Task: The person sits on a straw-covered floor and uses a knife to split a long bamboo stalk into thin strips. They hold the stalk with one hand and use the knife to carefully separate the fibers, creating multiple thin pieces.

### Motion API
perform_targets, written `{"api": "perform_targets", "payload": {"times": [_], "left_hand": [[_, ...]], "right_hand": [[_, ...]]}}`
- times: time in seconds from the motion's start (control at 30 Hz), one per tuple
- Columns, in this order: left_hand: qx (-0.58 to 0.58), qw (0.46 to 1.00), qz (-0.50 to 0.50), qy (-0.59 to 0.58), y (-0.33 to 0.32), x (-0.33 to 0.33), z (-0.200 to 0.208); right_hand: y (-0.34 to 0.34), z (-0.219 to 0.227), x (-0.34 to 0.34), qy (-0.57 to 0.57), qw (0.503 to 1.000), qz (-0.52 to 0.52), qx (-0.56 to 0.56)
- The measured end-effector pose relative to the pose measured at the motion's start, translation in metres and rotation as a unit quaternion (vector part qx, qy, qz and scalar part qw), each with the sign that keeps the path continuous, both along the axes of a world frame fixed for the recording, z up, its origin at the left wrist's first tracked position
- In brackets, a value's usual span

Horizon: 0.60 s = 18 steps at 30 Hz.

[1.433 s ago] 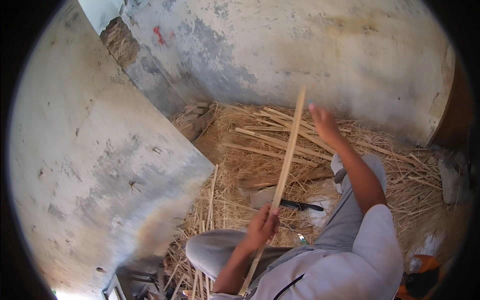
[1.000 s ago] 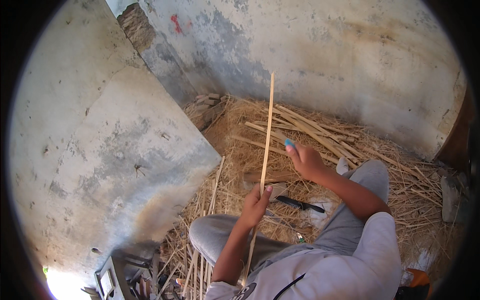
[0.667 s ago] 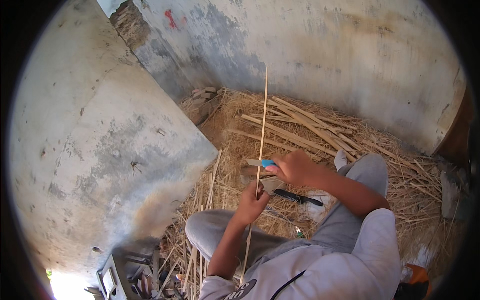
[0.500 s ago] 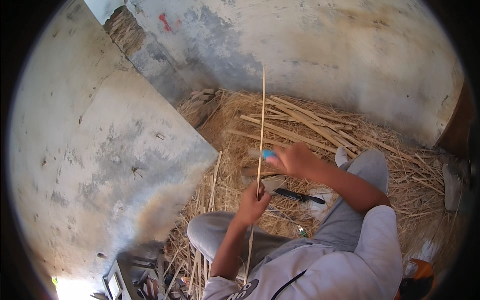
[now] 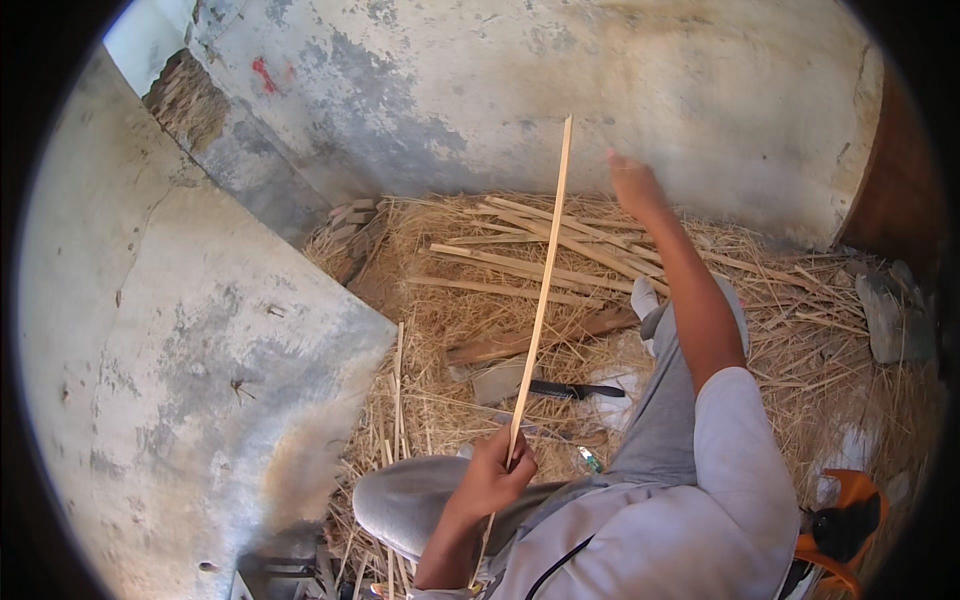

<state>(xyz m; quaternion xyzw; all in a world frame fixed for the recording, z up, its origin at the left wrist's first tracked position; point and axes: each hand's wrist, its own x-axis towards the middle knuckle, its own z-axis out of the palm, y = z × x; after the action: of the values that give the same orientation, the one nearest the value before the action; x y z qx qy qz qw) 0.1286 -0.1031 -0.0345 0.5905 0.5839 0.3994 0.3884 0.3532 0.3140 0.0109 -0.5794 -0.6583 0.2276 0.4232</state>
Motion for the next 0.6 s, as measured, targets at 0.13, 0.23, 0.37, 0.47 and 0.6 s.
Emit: {"api": "perform_targets", "payload": {"times": [0.13,0.23,0.37,0.47,0.6], "left_hand": [[-0.004,0.991,0.115,0.069,0.01,-0.004,0.006],[-0.039,0.977,0.16,-0.134,0.018,-0.024,-0.008],[0.026,0.979,0.197,-0.035,0.026,-0.032,-0.01],[0.017,0.977,0.212,-0.022,0.032,-0.027,0.001],[0.062,0.975,0.209,0.03,0.031,-0.034,-0.009]], "right_hand": [[-0.031,0.015,-0.006,0.0,0.998,0.057,0.03],[-0.086,0.001,-0.042,-0.03,0.975,0.204,0.084],[-0.18,-0.004,-0.09,-0.117,0.898,0.407,0.117],[-0.211,-0.021,-0.101,-0.149,0.865,0.453,0.16],[-0.196,-0.03,-0.112,-0.177,0.867,0.417,0.208]]}}
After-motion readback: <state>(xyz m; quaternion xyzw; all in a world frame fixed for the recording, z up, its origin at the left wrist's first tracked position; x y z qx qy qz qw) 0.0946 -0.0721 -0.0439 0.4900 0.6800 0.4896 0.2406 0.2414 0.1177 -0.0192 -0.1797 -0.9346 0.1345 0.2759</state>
